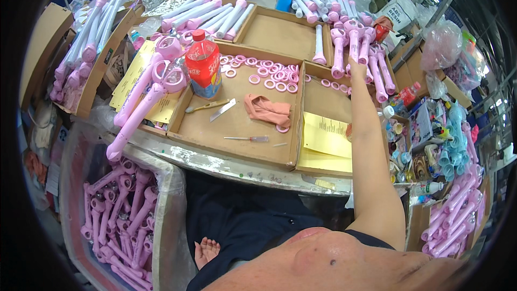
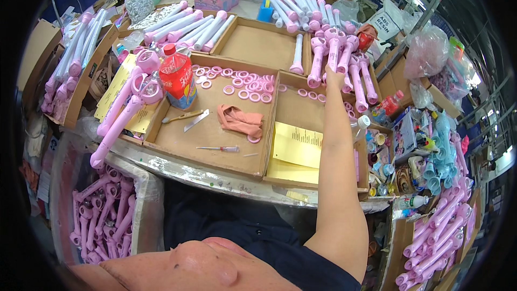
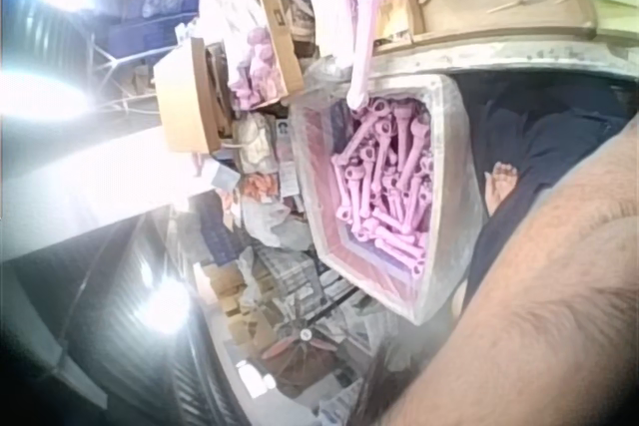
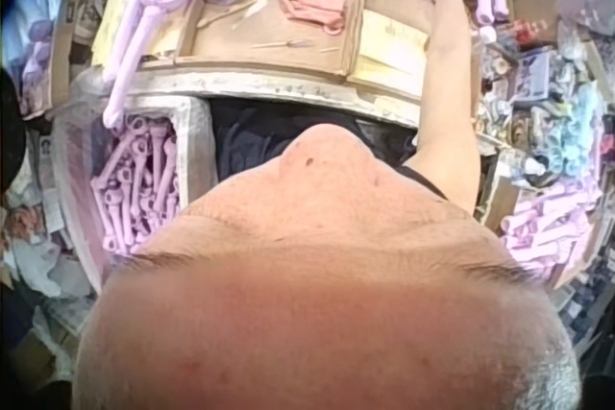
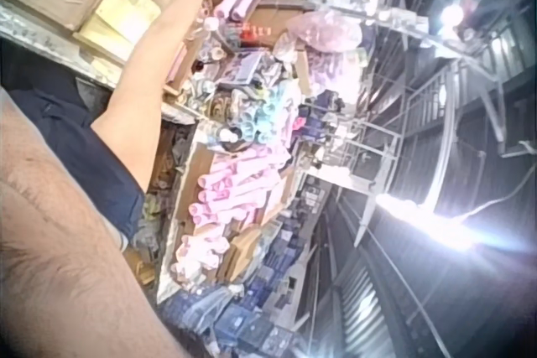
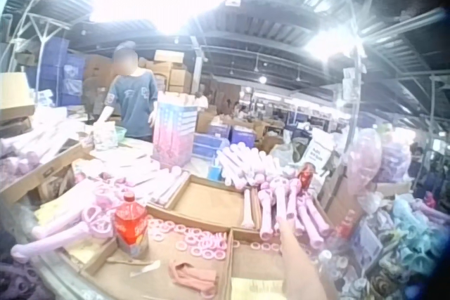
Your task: The person assembles pink light-up batons by inserting small metal rods into the handle, attaching a clear plastic top, and applying a label. They repeatedly pick batons from a bin, perform the assembly steps, and place the finished items on a nearby table.
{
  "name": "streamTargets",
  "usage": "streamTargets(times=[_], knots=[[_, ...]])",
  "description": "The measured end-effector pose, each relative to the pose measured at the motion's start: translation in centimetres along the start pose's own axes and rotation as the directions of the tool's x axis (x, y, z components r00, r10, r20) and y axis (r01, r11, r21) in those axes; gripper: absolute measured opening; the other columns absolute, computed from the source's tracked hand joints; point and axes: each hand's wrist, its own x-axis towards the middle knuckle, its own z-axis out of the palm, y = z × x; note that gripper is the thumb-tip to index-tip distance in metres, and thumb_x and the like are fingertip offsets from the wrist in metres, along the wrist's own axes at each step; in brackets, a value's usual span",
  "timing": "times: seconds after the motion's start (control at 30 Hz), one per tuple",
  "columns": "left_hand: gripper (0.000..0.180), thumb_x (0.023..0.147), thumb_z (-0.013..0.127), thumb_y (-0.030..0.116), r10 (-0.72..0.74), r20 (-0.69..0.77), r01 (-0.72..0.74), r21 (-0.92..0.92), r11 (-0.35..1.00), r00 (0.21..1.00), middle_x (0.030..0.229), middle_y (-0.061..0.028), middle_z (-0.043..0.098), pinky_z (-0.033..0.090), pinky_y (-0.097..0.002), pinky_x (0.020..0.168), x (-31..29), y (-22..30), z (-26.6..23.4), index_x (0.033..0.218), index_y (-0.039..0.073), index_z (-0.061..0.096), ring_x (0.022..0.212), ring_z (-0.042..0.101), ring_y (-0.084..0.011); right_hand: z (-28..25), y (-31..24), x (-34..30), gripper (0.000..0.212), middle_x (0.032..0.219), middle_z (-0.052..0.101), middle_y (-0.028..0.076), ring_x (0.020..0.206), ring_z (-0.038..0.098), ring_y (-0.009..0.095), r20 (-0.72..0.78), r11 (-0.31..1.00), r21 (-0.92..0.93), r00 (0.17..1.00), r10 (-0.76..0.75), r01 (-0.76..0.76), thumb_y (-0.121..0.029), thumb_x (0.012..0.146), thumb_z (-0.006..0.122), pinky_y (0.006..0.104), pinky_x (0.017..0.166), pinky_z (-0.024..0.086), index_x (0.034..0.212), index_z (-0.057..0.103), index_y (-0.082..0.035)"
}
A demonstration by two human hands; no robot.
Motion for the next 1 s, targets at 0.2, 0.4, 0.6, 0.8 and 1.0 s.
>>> streamTargets(times=[0.2,0.4,0.6,0.8,1.0], knots=[[0.039,0.099,0.04,0.037,-0.097,0.195,0.073,0.125,0.989,0.976,0.098,-0.0093,0.064,0.046,-0.0399,0.093,3.6,-0.1,6.3,0.105,0.004,0.061,0.099,0.06,-0.0246,0.6,-1.8,-4.3,0.055,0.111,0.059,0.023,0.105,0.056,0.036,-0.192,0.902,-0.427,0.97,-0.15,0.055,-0.036,0.073,0.07,0.0479,0.089,0.043,0.109,0.059,0.004],[0.017,0.091,0.056,0.018,-0.19,0.688,-0.642,0.723,0.256,0.7,0.083,-0.01,0.064,0.049,-0.0307,0.072,5.8,-0.2,19.9,0.084,0.004,0.061,0.077,0.061,-0.0226,-1.9,-9.2,-24.2,0.016,0.094,0.061,0.007,0.088,0.057,0.015,0.481,0.757,0.615,0.655,-0.583,0.222,-0.011,0.09,0.058,0.0259,0.078,0.045,0.1,0.059,0.001],[0.027,0.087,0.062,0.028,-0.627,0.778,-1.0,0.029,-0.01,0.029,0.064,-0.009,0.052,0.043,-0.0346,0.052,4.1,-2.2,27.6,0.071,0.007,0.058,0.06,0.055,-0.0246,-8.8,-8.9,-47.9,0.017,0.1,0.058,0.008,0.1,0.055,0.019,0.779,0.916,0.378,-0.489,-0.393,-0.135,-0.017,0.094,0.054,0.0312,0.087,0.044,0.099,0.061,-0.002],[0.03,0.089,0.06,0.03,-0.648,0.759,-0.996,0.094,0.012,0.063,0.057,-0.0091,0.049,0.04,-0.0334,0.047,2.7,-1.6,24.7,0.069,0.008,0.059,0.052,0.052,-0.0246,-9.9,-7.1,-51.0,0.016,0.09,0.053,0.007,0.082,0.052,0.02,0.77,0.823,0.568,-0.375,-0.517,0.031,-0.018,0.091,0.055,0.0291,0.074,0.043,0.088,0.057,-0.002],[0.029,0.089,0.06,0.029,-0.563,0.825,-0.997,-0.006,0.071,-0.045,0.055,-0.0089,0.047,0.038,-0.0336,0.046,1.6,-2.4,24.5,0.069,0.007,0.058,0.05,0.05,-0.0237,-10.8,-7.0,-52.1,0.022,0.09,0.054,0.01,0.085,0.052,0.022,0.741,0.872,0.461,-0.469,-0.48,-0.164,-0.02,0.093,0.051,0.0331,0.076,0.042,0.083,0.057,-0.001]])
